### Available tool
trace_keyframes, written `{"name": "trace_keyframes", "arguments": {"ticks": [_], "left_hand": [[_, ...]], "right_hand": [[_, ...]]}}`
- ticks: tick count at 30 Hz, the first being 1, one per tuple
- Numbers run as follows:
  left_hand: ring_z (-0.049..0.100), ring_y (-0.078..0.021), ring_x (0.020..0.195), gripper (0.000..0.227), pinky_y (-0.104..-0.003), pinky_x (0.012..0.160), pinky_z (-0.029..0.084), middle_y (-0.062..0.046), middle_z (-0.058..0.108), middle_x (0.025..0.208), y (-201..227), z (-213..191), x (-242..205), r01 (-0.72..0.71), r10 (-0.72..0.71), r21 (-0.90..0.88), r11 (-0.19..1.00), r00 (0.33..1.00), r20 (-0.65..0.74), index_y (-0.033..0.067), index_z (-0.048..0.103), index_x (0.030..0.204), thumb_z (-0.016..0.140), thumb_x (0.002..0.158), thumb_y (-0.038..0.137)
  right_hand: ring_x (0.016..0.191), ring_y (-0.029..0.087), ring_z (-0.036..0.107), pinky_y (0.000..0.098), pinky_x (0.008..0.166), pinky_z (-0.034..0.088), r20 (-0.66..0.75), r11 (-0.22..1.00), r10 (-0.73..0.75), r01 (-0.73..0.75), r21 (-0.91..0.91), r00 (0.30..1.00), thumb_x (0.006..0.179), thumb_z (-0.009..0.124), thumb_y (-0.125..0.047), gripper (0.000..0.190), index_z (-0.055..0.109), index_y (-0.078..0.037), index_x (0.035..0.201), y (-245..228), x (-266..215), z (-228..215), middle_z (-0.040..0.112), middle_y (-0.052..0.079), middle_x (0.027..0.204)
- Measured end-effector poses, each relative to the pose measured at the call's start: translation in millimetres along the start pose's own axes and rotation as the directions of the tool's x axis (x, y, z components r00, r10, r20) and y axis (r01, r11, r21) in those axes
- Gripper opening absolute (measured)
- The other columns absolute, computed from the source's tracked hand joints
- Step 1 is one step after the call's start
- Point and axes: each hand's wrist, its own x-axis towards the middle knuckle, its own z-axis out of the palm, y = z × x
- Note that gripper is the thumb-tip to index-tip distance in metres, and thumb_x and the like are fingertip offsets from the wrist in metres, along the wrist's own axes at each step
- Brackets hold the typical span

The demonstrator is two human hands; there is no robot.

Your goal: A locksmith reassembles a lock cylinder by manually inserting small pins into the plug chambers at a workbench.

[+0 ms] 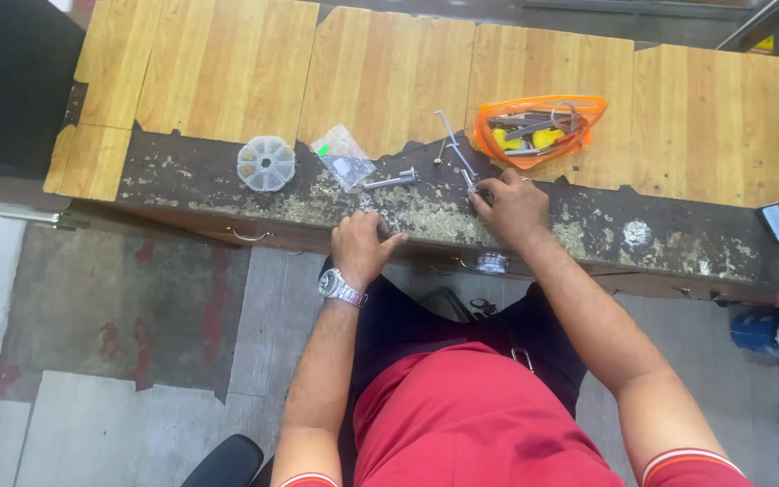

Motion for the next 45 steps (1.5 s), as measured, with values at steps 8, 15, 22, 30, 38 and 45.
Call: {"name": "trace_keyframes", "arguments": {"ticks": [8,15,22,30,38,45], "left_hand": [[0.064,-0.0279,0.087,0.039,-0.043,0.082,0.047,-0.003,0.061,0.083,1.1,1.4,3.4,0.018,-0.018,0.025,1.0,0.999,0.027,0.0179,0.066,0.082,0.084,0.077,0.053],[0.064,-0.0288,0.089,0.042,-0.044,0.083,0.046,-0.003,0.062,0.083,3.4,0.7,4.5,0.041,-0.041,0.012,0.999,0.998,0.04,0.0178,0.066,0.082,0.084,0.076,0.056],[0.065,-0.0303,0.09,0.043,-0.044,0.083,0.047,-0.005,0.062,0.084,3.6,2.5,4.1,0.027,-0.029,0.046,0.999,0.999,0.043,0.0171,0.065,0.083,0.085,0.076,0.054],[0.066,-0.0298,0.095,0.038,-0.044,0.086,0.049,-0.005,0.066,0.09,-2.1,4.7,6.1,0.078,-0.084,0.063,0.995,0.992,0.097,0.0198,0.069,0.091,0.082,0.081,0.054],[0.069,-0.0266,0.088,0.025,-0.04,0.084,0.048,-0.004,0.07,0.087,114.1,6.1,20.2,-0.251,0.256,-0.083,0.964,0.966,0.044,0.0187,0.072,0.107,0.078,0.088,0.033],[0.068,-0.0235,0.096,0.034,-0.04,0.086,0.044,0.0,0.066,0.099,172.1,87.1,87.1,-0.65,0.642,0.167,0.741,0.759,0.104,0.0255,0.069,0.116,0.076,0.083,0.028]], "right_hand": [[0.087,0.029,0.075,0.0455,0.067,0.061,0.179,0.999,0.038,-0.042,0.016,0.983,0.092,0.073,-0.045,0.024,0.079,-0.03,0.11,-1.3,17.4,-7.8,0.071,0.004,0.098],[0.102,0.031,0.075,0.0479,0.085,0.058,0.408,0.984,0.12,-0.163,0.072,0.905,0.09,0.069,-0.046,0.027,0.079,-0.029,0.109,-3.0,26.0,-16.3,0.077,0.005,0.099],[0.1,0.029,0.076,0.0462,0.084,0.058,0.438,0.978,0.089,-0.161,0.131,0.895,0.084,0.075,-0.042,0.024,0.081,-0.026,0.101,-3.2,23.7,-21.9,0.079,0.004,0.094],[0.121,0.041,0.067,0.0529,0.086,0.061,0.239,0.902,-0.032,-0.075,0.426,0.971,0.089,0.078,-0.031,0.022,0.079,-0.014,0.103,-1.9,-42.7,-73.7,0.077,0.01,0.097],[0.088,0.025,0.068,0.0382,0.077,0.056,-0.07,0.556,0.576,-0.328,0.764,0.814,0.101,0.074,-0.024,0.015,0.073,-0.015,0.113,148.8,-113.8,25.1,0.072,0.007,0.097],[0.084,0.03,0.072,0.0407,0.068,0.057,-0.114,0.51,0.68,-0.357,0.783,0.724,0.102,0.073,-0.026,0.018,0.07,-0.01,0.109,145.4,-109.3,42.7,0.073,0.01,0.093]]}}
